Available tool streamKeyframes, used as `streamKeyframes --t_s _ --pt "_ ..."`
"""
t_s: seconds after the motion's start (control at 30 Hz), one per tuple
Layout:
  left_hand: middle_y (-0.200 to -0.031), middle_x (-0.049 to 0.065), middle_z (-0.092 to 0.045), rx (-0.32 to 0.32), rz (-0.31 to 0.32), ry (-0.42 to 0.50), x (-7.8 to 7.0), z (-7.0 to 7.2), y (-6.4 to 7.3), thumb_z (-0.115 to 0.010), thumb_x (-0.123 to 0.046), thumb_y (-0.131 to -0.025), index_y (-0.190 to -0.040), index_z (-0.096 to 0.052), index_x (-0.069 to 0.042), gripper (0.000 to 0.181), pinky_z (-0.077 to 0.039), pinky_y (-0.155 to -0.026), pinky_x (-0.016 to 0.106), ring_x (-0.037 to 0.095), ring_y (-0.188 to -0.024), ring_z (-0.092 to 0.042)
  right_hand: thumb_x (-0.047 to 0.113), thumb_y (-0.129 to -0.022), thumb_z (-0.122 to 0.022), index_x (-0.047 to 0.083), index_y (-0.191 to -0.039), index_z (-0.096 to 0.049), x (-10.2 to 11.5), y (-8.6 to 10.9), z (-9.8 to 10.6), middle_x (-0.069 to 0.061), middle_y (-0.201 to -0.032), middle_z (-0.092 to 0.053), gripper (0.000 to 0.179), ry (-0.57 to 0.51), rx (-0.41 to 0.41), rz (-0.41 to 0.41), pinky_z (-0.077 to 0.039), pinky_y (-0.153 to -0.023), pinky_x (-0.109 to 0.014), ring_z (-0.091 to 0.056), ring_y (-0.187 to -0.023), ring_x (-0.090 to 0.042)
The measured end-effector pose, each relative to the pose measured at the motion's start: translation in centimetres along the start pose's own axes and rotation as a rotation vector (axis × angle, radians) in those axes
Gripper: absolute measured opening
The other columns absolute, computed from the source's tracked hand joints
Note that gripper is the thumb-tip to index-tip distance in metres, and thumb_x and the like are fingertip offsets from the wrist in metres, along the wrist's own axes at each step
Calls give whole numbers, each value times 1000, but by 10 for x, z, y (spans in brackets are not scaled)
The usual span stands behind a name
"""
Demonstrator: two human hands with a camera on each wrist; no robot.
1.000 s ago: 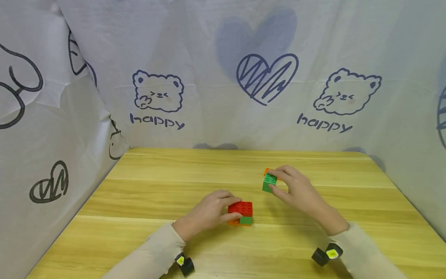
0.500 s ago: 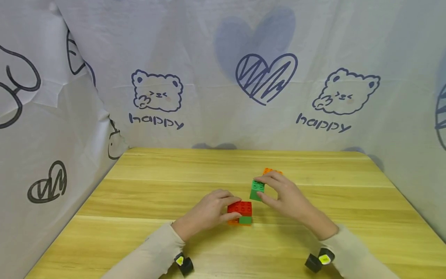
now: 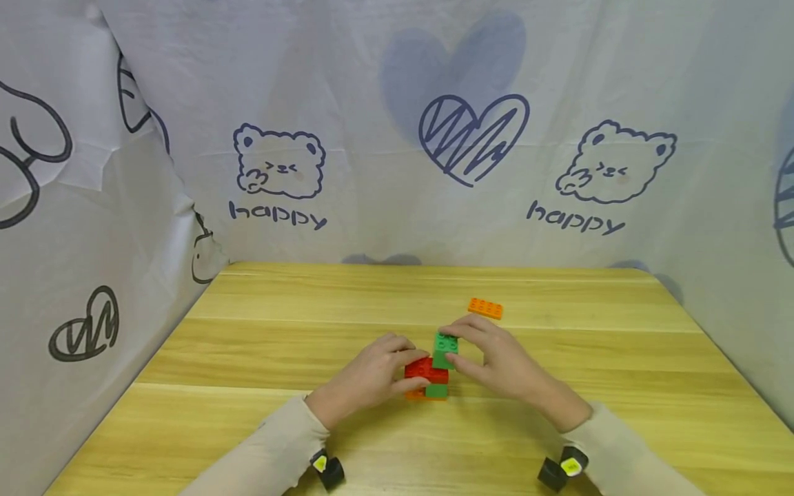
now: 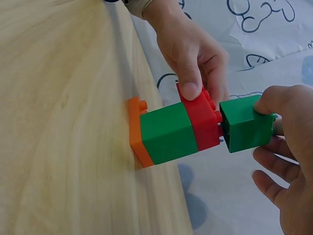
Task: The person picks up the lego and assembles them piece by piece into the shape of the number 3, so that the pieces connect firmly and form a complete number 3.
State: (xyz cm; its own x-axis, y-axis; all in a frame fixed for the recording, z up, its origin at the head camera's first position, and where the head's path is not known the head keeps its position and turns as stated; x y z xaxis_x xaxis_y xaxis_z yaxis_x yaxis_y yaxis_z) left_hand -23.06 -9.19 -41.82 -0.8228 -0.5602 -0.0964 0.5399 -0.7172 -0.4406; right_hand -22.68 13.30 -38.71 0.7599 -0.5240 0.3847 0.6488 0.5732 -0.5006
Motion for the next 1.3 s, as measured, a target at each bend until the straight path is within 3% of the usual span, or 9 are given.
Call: streamKeyframes --t_s 0.63,1.3 --pt "-101 -1 -63 -20 9 28 0 -1 1 -74 -40 -87 -114 -72 -6 44 -50 -78 22 12 -92 -56 23 -91 -72 14 -125 -65 4 0 -7 5 -119 -60 36 -42 19 36 -53 -88 -34 -59 -106 -12" --pt "-103 0 -64 -12 26 50 0 0 0 -73 -42 -87 -114 -72 -6 45 -51 -79 23 13 -94 -57 18 -87 -76 10 -121 -67 4 0 -7 3 -114 -61 36 -21 -4 131 -54 -82 -28 -59 -99 -10"
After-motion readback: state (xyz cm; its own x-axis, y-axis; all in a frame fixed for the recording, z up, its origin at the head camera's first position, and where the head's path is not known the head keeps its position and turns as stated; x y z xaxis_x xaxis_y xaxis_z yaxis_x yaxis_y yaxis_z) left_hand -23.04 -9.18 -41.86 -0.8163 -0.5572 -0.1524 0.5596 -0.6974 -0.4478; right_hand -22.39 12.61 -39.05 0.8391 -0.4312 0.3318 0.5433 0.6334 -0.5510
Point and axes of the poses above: each hand's wrist, its own y-axis away from the middle knuckle, its own z-axis out of the back of the hand, x = y × z, the point moved 2 cm from there along -y, towards the middle knuckle
